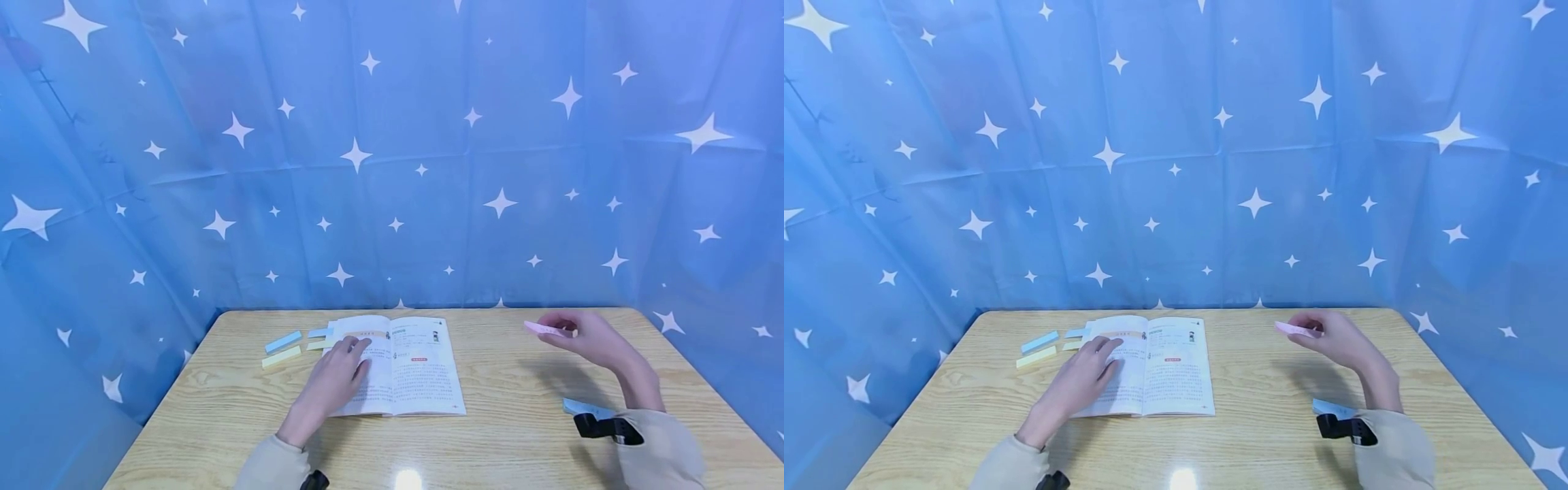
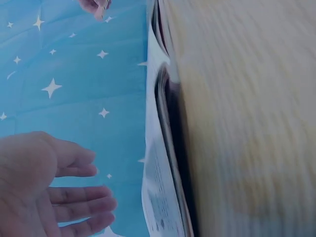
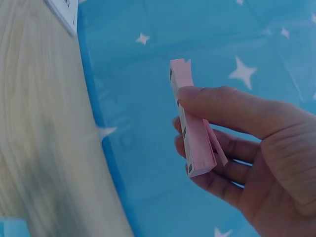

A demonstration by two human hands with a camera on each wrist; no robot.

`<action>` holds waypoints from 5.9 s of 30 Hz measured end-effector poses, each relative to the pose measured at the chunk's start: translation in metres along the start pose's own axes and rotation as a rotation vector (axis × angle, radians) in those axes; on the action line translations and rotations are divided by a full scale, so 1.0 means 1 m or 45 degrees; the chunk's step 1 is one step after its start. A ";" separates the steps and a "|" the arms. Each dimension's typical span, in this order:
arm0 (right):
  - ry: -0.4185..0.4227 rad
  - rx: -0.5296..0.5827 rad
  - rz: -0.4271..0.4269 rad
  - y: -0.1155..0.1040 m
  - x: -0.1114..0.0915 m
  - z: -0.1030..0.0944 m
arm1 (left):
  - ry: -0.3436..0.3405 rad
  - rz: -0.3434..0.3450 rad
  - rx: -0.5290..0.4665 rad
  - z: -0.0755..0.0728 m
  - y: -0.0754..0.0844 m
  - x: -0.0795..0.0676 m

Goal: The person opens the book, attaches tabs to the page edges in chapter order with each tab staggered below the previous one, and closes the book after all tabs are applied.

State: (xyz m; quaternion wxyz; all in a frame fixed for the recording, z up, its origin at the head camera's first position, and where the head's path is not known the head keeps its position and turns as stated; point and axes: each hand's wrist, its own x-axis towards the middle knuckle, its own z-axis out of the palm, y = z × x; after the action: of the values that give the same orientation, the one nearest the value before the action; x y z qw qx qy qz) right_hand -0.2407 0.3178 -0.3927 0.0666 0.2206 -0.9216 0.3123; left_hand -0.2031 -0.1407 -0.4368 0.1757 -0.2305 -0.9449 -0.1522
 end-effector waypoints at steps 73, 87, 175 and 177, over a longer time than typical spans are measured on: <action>-0.090 -0.016 -0.712 -0.143 0.031 0.090 | 0.118 0.296 -0.526 -0.017 0.065 0.006; -0.007 -0.062 -0.663 -0.130 0.033 0.079 | 0.195 0.212 -0.384 -0.018 0.030 0.004; -0.079 -0.086 -0.435 -0.104 0.040 0.077 | -0.422 -0.625 -0.165 -0.065 -0.125 -0.036; -0.077 -0.079 -0.426 -0.102 0.041 0.077 | -0.398 -0.594 -0.146 -0.067 -0.118 -0.032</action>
State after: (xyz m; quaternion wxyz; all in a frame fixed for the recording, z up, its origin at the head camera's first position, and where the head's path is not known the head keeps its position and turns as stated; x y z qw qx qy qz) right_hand -0.2308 0.1843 -0.3877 0.0967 0.3780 -0.8829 0.2614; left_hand -0.2168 -0.2773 -0.4143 -0.0253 -0.0372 -0.9779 -0.2041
